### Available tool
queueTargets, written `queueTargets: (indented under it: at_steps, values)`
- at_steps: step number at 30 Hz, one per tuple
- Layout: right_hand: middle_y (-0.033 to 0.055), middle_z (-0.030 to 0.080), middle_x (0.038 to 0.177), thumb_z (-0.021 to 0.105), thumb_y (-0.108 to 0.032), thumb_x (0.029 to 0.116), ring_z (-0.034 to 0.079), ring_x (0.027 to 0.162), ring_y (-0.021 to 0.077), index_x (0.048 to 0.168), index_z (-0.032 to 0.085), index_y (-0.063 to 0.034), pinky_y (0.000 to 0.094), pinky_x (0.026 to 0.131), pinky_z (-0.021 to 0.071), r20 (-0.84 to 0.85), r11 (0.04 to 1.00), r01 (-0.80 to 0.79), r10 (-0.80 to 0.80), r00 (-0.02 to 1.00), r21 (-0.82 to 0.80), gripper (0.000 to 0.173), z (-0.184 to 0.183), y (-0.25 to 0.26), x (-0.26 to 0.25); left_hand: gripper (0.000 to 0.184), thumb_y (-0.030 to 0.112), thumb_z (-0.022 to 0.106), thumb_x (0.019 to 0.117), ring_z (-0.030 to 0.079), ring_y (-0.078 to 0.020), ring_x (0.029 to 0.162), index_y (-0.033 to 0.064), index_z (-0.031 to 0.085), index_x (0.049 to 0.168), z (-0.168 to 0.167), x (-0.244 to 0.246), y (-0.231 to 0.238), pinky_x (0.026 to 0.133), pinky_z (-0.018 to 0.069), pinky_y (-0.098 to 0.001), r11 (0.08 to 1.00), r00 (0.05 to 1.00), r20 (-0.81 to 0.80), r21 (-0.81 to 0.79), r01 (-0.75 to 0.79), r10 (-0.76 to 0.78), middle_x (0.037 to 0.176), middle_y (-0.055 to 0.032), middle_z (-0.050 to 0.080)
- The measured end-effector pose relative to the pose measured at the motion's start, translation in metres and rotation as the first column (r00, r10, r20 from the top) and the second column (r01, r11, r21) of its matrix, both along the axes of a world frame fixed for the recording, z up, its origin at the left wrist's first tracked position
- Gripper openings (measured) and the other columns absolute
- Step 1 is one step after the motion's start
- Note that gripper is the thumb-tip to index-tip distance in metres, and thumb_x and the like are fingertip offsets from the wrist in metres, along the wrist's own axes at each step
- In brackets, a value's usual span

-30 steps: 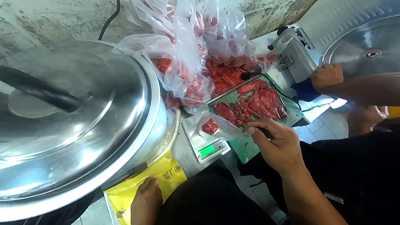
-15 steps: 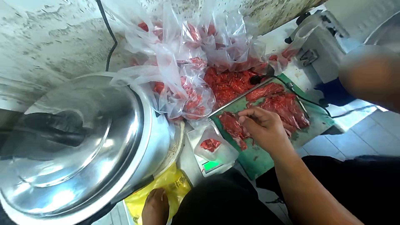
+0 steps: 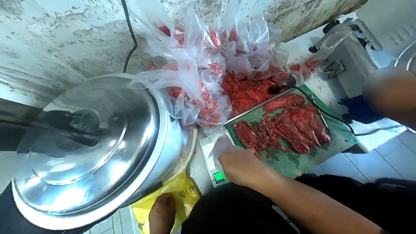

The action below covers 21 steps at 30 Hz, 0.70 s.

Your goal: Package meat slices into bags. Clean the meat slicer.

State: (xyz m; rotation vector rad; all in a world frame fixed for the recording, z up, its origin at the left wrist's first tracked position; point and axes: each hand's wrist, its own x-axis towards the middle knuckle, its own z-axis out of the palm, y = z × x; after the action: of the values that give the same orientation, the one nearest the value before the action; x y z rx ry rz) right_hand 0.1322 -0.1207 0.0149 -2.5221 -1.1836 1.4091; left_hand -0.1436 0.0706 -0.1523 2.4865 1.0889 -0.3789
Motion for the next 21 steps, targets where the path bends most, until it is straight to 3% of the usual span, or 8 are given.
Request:
queueTargets:
  at_steps: [3,7,15,21]
  values:
    - [0.0302,0.061,0.123,0.055,-0.008,0.0993,0.059,0.120,0.0485,0.115,0.064,0.0066,0.0667,0.092,0.0510,-0.010,0.990,-0.046,0.045,0.999,-0.136,0.023,-0.015,0.016,0.000,0.018,0.016,0.064,0.0936,0.072,-0.0350,0.094,0.0037,0.076,0.100,-0.005,-0.004,0.002,0.083,0.0572,-0.0588,1.000,0.999,0.039,-0.027,-0.012,0.013,0.102,-0.0168,0.073]
    - [0.0257,0.063,0.124,0.057,-0.008,0.0988,0.059,0.122,0.0432,0.116,0.066,0.0056,0.0620,0.105,0.0465,0.119,0.989,-0.140,0.144,0.982,-0.044,0.023,-0.038,0.021,0.000,0.017,0.014,0.065,0.0910,0.071,-0.0345,0.089,0.0023,0.075,0.099,-0.007,-0.005,0.011,0.080,0.0566,-0.0587,0.996,0.996,0.094,-0.086,0.003,0.005,0.096,-0.0166,0.073]
    - [0.0264,0.066,0.117,0.055,-0.009,0.0990,0.061,0.117,0.0446,0.108,0.068,0.0046,0.0642,0.100,0.0473,0.080,0.973,-0.190,0.201,0.976,-0.133,0.021,-0.019,0.015,-0.003,0.016,0.014,0.066,0.0873,0.071,-0.0333,0.084,0.0029,0.074,0.094,-0.013,-0.008,0.018,0.075,0.0561,-0.0592,0.991,0.991,0.129,-0.133,0.000,0.017,0.091,-0.0151,0.073]
    - [0.0239,0.064,0.126,0.049,-0.013,0.1020,0.060,0.124,0.0406,0.122,0.065,-0.0005,0.0620,0.100,0.0491,0.120,0.996,-0.050,0.058,0.991,-0.067,0.028,-0.022,0.002,-0.004,0.016,0.014,0.065,0.0868,0.071,-0.0328,0.082,0.0032,0.075,0.095,-0.011,-0.008,0.018,0.074,0.0558,-0.0590,0.985,0.989,0.138,-0.169,-0.021,0.045,0.089,-0.0145,0.073]
